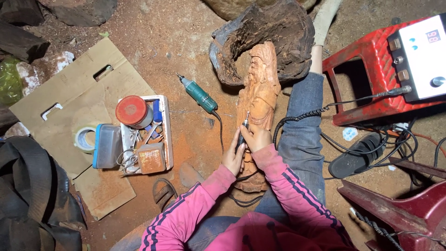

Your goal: Detailed carving of a wooden statue using a handheld rotary tool in a workshop.

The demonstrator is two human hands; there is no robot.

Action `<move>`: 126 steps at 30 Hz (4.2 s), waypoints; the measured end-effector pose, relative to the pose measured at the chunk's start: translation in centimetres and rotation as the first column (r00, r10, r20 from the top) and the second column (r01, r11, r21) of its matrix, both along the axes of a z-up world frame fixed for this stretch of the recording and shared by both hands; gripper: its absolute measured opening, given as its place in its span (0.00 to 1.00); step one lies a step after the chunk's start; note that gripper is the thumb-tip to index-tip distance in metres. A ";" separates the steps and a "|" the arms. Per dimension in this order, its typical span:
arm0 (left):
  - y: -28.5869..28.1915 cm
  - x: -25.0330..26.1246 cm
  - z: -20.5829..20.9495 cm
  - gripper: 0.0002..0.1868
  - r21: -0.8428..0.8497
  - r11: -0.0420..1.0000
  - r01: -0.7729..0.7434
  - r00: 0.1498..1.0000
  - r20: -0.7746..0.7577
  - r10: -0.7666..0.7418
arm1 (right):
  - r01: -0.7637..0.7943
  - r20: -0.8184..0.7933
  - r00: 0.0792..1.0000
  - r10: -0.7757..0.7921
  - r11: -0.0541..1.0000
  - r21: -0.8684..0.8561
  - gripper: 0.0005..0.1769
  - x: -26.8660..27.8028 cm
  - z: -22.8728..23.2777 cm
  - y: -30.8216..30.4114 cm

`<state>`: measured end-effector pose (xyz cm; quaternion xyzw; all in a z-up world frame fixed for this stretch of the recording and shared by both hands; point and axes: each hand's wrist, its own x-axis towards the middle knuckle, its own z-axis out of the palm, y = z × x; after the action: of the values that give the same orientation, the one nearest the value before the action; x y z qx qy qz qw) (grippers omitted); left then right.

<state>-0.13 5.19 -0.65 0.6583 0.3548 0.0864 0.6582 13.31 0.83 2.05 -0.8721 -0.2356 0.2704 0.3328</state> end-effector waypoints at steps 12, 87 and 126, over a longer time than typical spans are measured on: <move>0.3 -0.9 0.1 0.30 -0.096 0.995 0.036 0.999 -0.005 -0.037 | -0.075 -0.134 0.989 0.059 0.990 -0.122 0.26 0.2 1.1 0.3; -0.8 0.5 1.4 0.32 0.137 0.951 0.277 0.956 -0.139 -0.259 | 0.272 -0.335 0.921 -0.200 0.945 0.182 0.24 0.0 -2.6 -4.2; -6.7 1.1 -0.6 0.30 -0.167 0.965 -0.203 0.979 -0.025 0.202 | 0.118 -0.006 0.993 -0.118 0.984 0.135 0.23 -0.1 -0.1 -3.6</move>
<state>0.97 -1.56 -1.23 0.5609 0.4288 0.1204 0.6978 13.16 -2.75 1.96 -0.8603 -0.2017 0.2327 0.4062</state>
